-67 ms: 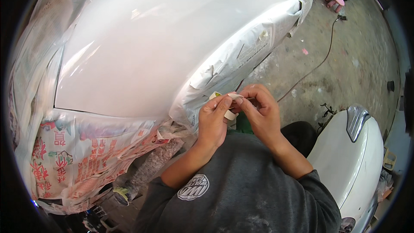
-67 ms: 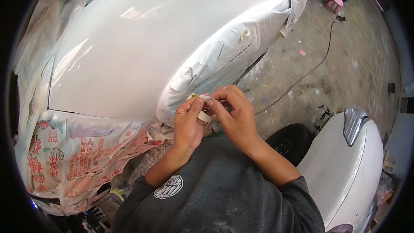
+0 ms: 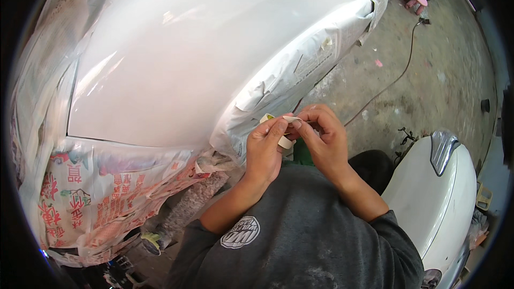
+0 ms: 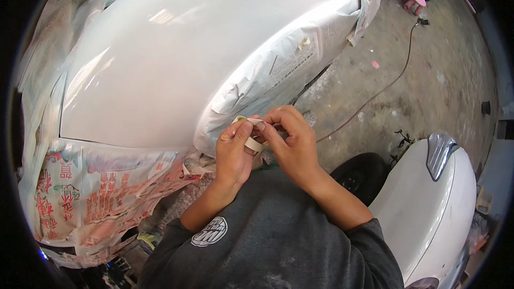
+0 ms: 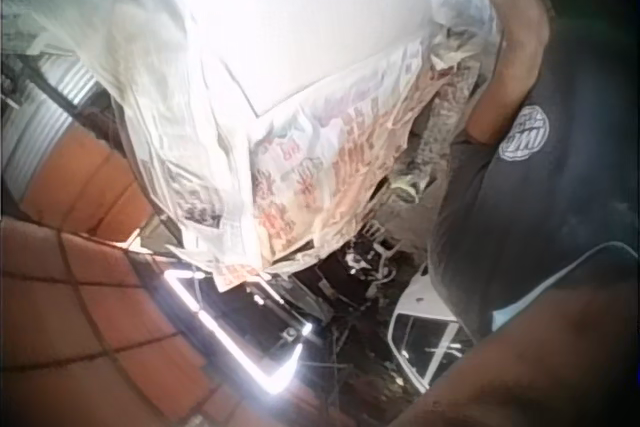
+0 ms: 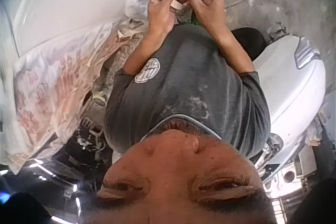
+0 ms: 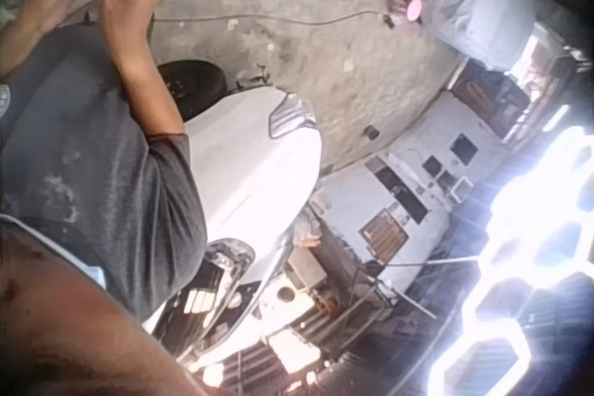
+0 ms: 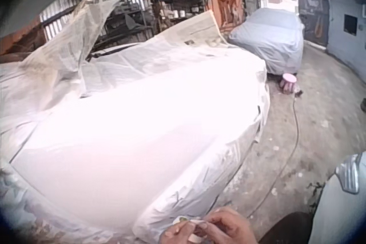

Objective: The person prepares masking tape and liquid for car painting, then applies the masking tape around a car wheel well using a toothpick-like tool to tuck the edges.

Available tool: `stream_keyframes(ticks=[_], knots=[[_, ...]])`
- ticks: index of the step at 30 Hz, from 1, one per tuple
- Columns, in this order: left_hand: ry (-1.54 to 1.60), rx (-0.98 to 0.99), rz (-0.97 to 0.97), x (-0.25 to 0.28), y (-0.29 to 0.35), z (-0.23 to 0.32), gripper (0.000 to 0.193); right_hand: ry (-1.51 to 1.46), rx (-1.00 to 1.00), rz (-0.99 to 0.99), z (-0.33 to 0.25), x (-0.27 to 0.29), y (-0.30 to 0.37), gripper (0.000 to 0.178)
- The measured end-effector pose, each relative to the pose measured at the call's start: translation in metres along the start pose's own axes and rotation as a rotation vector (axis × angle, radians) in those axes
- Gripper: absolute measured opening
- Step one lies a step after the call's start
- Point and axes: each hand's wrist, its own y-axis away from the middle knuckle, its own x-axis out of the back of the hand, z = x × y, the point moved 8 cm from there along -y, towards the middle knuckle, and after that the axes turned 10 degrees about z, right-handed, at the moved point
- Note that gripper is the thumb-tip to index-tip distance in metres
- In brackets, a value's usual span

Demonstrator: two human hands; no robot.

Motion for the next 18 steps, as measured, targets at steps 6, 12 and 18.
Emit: stream_keyframes(ticks=[6, 12, 18], knots=[[-0.004, 0.065, -0.050, 0.001, -0.023, -0.011, 0.043, 0.115, 0.351, 0.167, -0.030, -0.004, -0.035, 0.006], [-0.097, 0.140, -0.052, 0.005, -0.039, -0.034, 0.046, 0.156, 0.369, 0.204, -0.010, -0.041, -0.069, 0.007], [-0.108, 0.125, -0.021, 0.013, -0.046, -0.033, 0.045, 0.169, 0.349, 0.219, -0.001, -0.054, -0.081, 0.008]])
